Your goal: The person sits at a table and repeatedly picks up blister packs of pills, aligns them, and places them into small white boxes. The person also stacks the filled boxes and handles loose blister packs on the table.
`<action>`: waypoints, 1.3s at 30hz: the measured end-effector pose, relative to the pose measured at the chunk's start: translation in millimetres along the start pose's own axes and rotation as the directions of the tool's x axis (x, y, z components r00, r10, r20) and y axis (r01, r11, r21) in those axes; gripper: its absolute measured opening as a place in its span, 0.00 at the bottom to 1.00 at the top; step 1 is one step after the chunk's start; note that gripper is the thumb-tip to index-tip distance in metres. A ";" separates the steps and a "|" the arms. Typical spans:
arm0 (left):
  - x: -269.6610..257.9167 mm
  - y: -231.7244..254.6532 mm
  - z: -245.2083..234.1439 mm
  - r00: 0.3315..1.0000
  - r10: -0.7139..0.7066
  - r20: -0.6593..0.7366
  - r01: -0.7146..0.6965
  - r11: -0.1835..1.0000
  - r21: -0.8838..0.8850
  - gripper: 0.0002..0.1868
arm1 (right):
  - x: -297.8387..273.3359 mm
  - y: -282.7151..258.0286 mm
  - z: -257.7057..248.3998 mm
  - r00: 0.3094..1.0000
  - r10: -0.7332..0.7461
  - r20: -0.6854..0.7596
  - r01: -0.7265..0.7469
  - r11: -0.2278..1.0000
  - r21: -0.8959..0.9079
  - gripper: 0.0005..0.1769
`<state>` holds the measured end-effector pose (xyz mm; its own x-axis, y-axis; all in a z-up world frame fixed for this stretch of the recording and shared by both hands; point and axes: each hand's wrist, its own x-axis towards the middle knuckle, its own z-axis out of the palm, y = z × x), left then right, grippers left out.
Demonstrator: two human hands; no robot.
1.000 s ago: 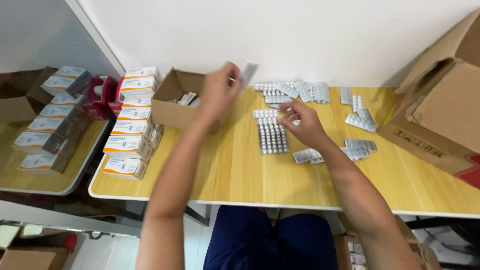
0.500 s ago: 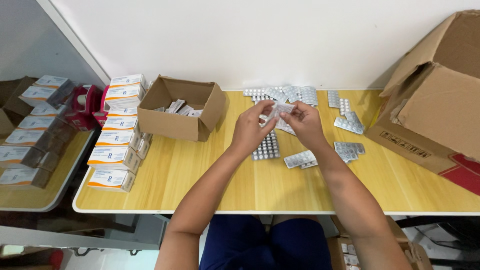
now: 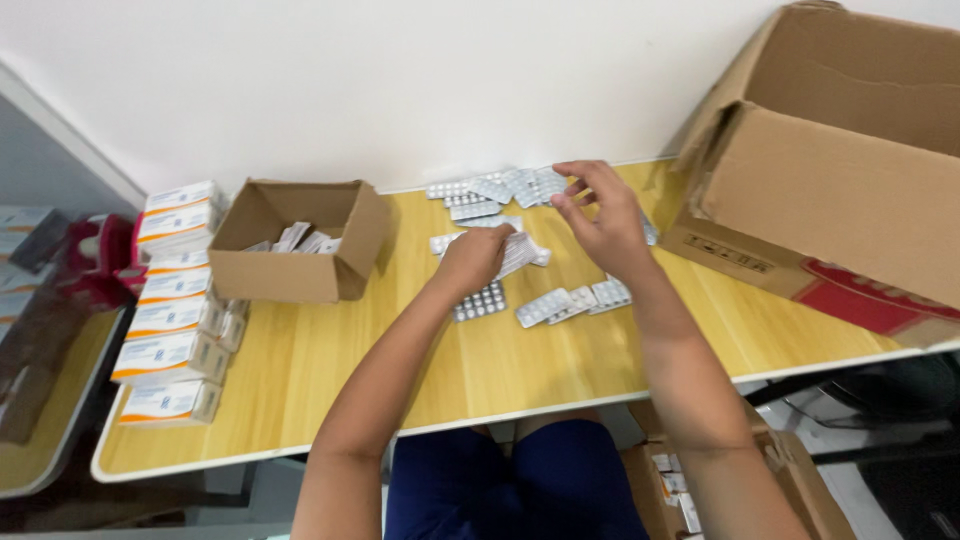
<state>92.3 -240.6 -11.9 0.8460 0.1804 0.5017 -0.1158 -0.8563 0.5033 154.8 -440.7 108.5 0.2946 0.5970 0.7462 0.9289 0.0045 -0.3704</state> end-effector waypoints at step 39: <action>-77.8 338.7 417.8 0.533 0.649 0.543 -0.124 0.695 -0.708 0.14 | -600.3 181.8 -225.4 0.411 0.679 -0.608 -0.903 0.393 -0.173 0.06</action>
<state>204.7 -746.9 -174.5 0.6587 -0.7219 0.2122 -0.5539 -0.2744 0.7860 197.4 -979.1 -282.1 0.8882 -0.2394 0.3921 0.1373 -0.6761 -0.7239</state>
